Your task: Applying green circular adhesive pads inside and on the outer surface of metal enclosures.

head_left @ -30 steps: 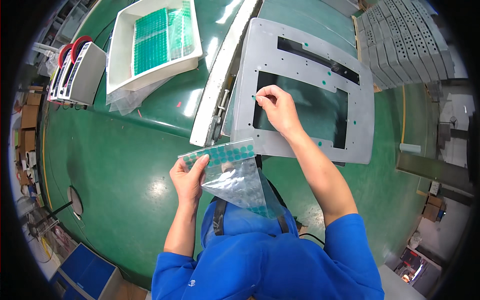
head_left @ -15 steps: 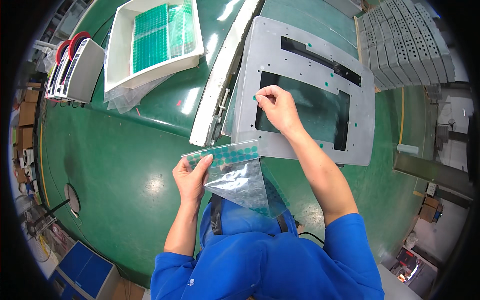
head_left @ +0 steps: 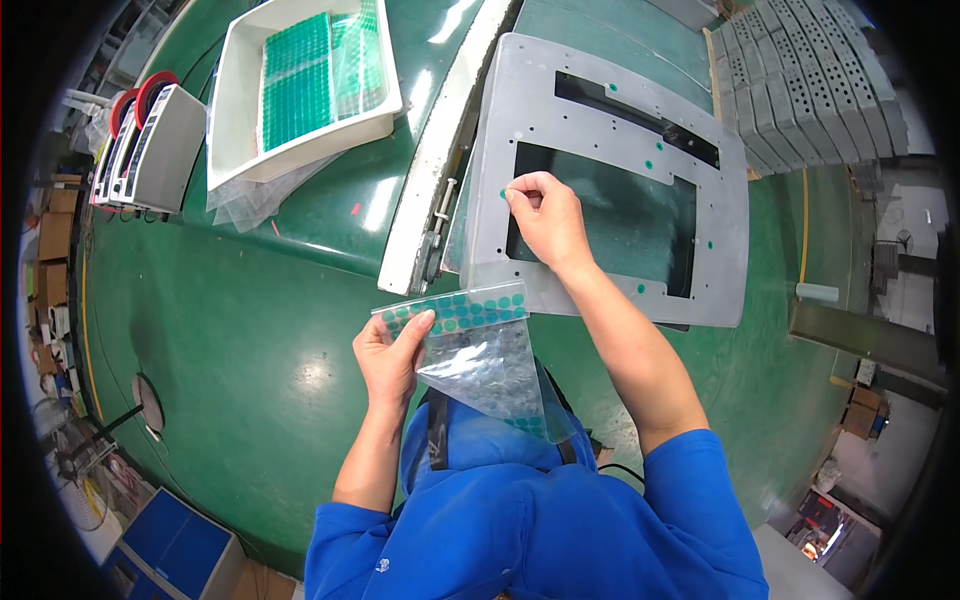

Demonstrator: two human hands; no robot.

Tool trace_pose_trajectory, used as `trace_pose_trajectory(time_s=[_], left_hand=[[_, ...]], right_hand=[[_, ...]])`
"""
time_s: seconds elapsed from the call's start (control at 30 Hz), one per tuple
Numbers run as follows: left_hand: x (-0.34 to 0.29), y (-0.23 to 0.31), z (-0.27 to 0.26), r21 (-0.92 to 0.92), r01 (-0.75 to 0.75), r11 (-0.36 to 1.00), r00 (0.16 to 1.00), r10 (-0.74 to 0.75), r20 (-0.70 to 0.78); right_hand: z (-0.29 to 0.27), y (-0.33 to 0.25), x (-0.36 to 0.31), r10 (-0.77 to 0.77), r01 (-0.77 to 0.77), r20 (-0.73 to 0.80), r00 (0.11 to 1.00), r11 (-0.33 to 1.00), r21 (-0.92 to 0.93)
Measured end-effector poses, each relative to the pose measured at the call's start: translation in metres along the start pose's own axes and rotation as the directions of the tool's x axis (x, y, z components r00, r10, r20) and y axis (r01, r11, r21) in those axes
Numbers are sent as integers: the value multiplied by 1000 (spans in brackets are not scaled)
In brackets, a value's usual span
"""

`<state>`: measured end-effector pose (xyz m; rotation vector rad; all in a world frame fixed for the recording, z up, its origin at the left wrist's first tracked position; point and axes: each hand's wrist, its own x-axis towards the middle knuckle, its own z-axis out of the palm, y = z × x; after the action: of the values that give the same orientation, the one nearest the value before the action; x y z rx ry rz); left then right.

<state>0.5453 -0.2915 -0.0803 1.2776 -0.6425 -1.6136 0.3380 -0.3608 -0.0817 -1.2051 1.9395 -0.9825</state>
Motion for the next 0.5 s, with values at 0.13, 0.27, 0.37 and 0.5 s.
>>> trace_pose_trajectory(time_s=[0.13,0.27,0.37,0.5], left_hand=[[-1,1,3,20,4,1000,1000,-4,1],[-3,-3,3,125,-59,990,996,67,-61],[-5,-6,0,144,-70,987,993,82,-80],[-7,-10,-1,134,-76,988,995,84,-59]], right_hand=[[0,-1,-3,-9,11,-59,998,999,36],[9,10,1,-126,144,-175,977,985,98],[9,8,1,47,-16,-121,992,969,246],[8,12,4,119,-88,-82,990,946,313]])
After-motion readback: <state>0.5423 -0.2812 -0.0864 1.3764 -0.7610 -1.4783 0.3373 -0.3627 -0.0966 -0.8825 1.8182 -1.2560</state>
